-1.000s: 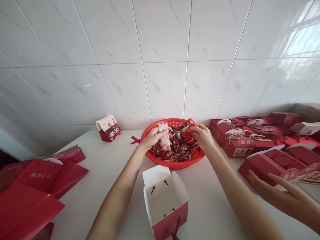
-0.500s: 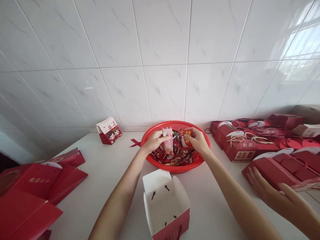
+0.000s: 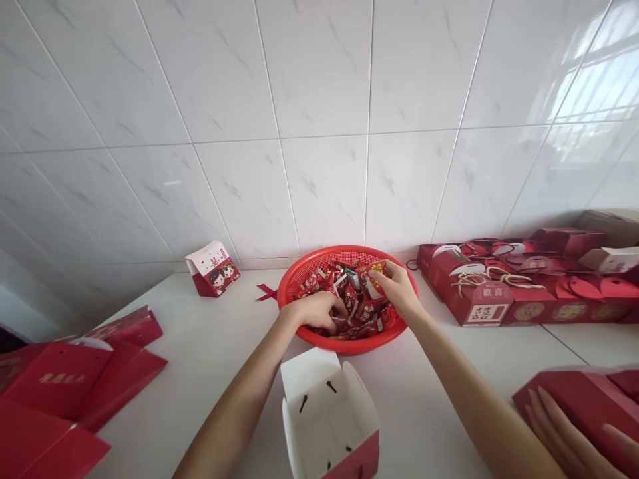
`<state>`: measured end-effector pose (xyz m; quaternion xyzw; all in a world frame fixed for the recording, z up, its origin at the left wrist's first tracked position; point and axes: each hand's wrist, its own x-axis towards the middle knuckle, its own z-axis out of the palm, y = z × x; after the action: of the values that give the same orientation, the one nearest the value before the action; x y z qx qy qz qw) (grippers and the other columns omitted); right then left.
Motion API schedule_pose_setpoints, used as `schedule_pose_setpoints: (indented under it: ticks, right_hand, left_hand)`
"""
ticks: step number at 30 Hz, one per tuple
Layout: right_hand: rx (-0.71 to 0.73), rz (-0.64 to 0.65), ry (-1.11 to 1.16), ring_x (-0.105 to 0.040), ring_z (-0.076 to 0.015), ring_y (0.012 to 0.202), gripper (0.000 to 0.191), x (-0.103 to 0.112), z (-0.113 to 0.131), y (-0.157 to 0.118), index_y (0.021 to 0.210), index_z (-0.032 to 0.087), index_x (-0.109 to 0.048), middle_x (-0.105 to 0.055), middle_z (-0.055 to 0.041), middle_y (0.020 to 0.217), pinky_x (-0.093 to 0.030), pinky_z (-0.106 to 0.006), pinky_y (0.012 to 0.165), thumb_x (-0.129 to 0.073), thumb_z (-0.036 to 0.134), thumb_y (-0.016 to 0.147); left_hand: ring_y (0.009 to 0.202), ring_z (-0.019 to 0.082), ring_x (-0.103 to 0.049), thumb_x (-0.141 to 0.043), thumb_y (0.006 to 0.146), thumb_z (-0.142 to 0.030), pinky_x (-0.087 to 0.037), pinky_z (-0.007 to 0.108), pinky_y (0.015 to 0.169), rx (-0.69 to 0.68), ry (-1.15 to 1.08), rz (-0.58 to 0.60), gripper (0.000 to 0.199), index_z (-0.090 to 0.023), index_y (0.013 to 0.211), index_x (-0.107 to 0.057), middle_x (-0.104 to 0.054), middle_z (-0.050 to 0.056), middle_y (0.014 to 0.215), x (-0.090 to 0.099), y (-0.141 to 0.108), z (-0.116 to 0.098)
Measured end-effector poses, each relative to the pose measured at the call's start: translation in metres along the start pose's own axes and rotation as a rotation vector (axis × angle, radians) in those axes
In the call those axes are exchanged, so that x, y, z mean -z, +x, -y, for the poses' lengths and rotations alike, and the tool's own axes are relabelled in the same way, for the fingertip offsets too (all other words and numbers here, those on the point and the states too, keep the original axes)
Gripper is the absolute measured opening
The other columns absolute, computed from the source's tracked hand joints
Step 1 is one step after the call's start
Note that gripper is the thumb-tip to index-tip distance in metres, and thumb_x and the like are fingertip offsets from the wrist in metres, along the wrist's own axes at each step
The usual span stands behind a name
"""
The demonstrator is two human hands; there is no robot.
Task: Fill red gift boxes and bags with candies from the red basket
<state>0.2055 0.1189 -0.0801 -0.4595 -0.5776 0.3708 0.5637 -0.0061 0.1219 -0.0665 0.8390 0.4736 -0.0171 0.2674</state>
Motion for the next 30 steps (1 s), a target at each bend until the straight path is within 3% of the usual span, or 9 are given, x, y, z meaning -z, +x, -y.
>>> schedule_pose_setpoints:
  ticks: [3,7,12,14,17,20,26,28,30]
  right_hand:
    - [0.004,0.014,-0.008,-0.054,-0.0168,0.064,0.022,0.000,-0.001,0.001,0.071,0.022,-0.056,-0.061,0.0007,0.068,-0.043,-0.029,0.060,-0.065,0.042,0.075]
    - [0.001,0.033,-0.014,-0.057,-0.0184,0.067,0.024,0.000,-0.003,0.002,0.074,0.022,-0.058,-0.064,-0.0007,0.070,-0.045,-0.030,0.062,-0.066,0.044,0.075]
    - [0.008,0.031,0.009,-0.059,-0.0193,0.070,0.026,0.000,-0.005,0.004,0.076,0.021,-0.060,-0.065,-0.0013,0.071,-0.047,-0.031,0.064,-0.067,0.046,0.073]
    - [0.009,0.033,0.028,-0.060,-0.0198,0.071,0.025,0.000,-0.005,0.004,0.076,0.022,-0.060,-0.067,-0.0017,0.073,-0.048,-0.031,0.065,-0.068,0.045,0.073]
    - [0.005,0.037,0.054,-0.062,-0.0202,0.073,0.025,0.000,-0.004,0.004,0.076,0.022,-0.061,-0.068,-0.0024,0.076,-0.049,-0.032,0.067,-0.069,0.045,0.073]
    - [-0.007,0.043,0.075,-0.063,-0.0204,0.074,0.026,0.000,-0.002,0.003,0.076,0.021,-0.060,-0.069,-0.0027,0.076,-0.050,-0.031,0.066,-0.069,0.046,0.072]
    - [-0.034,0.037,0.098,-0.062,-0.0191,0.070,0.025,0.000,0.001,0.001,0.073,0.021,-0.059,-0.068,-0.0019,0.074,-0.049,-0.031,0.065,-0.069,0.044,0.073]
    - [-0.041,0.031,0.093,-0.061,-0.0184,0.068,0.025,0.000,0.001,0.001,0.072,0.021,-0.058,-0.068,-0.0018,0.074,-0.048,-0.031,0.064,-0.069,0.044,0.073]
    - [-0.039,0.027,0.095,-0.061,-0.0185,0.068,0.025,0.000,0.001,0.001,0.072,0.021,-0.058,-0.068,-0.0020,0.074,-0.048,-0.031,0.064,-0.069,0.044,0.072]
  left_hand:
    - [0.090,0.027,-0.069,-0.077,0.056,-0.023,-0.048,0.027,0.067,0.040,0.094,0.015,0.068,-0.022,0.124,-0.071,-0.076,0.005,0.099,-0.001,0.005,-0.001]
    - [0.084,0.026,-0.068,-0.074,0.057,-0.023,-0.046,0.027,0.067,-0.019,0.095,0.010,0.046,-0.021,0.102,-0.076,-0.074,0.004,0.088,0.002,0.007,-0.004]
    - [0.082,0.025,-0.067,-0.065,0.068,-0.029,-0.046,0.028,0.071,-0.058,-0.101,-0.326,0.027,-0.022,0.093,-0.073,-0.072,0.001,0.079,0.002,0.003,-0.003]
    - [0.073,0.025,-0.065,-0.066,0.071,-0.035,-0.044,0.029,0.065,-0.071,-0.112,-0.377,0.015,-0.023,0.080,-0.070,-0.069,0.001,0.070,0.000,0.002,-0.001]
    - [0.052,0.021,-0.054,-0.072,0.070,-0.047,-0.037,0.030,0.052,-0.066,-0.081,-0.279,0.028,-0.025,0.059,-0.058,-0.057,0.000,0.052,-0.004,0.003,0.000]
    - [0.047,0.018,-0.051,-0.076,0.068,-0.052,-0.033,0.028,0.047,-0.089,-0.129,-0.211,0.035,-0.025,0.056,-0.059,-0.054,-0.002,0.048,-0.005,0.002,-0.002]
    - [0.064,0.018,-0.061,-0.083,0.061,-0.039,-0.041,0.025,0.058,-0.224,-0.163,-0.094,0.020,-0.023,0.064,-0.071,-0.070,-0.001,0.074,-0.003,-0.003,-0.010]
    - [0.055,0.017,-0.056,-0.079,0.062,-0.034,-0.038,0.026,0.054,-0.220,-0.158,-0.114,0.024,-0.022,0.052,-0.062,-0.064,-0.001,0.062,-0.003,-0.001,-0.009]
    - [0.049,0.016,-0.050,-0.076,0.065,-0.035,-0.036,0.027,0.051,-0.167,-0.205,-0.234,0.031,-0.022,0.047,-0.054,-0.053,-0.003,0.050,-0.004,0.002,-0.006]
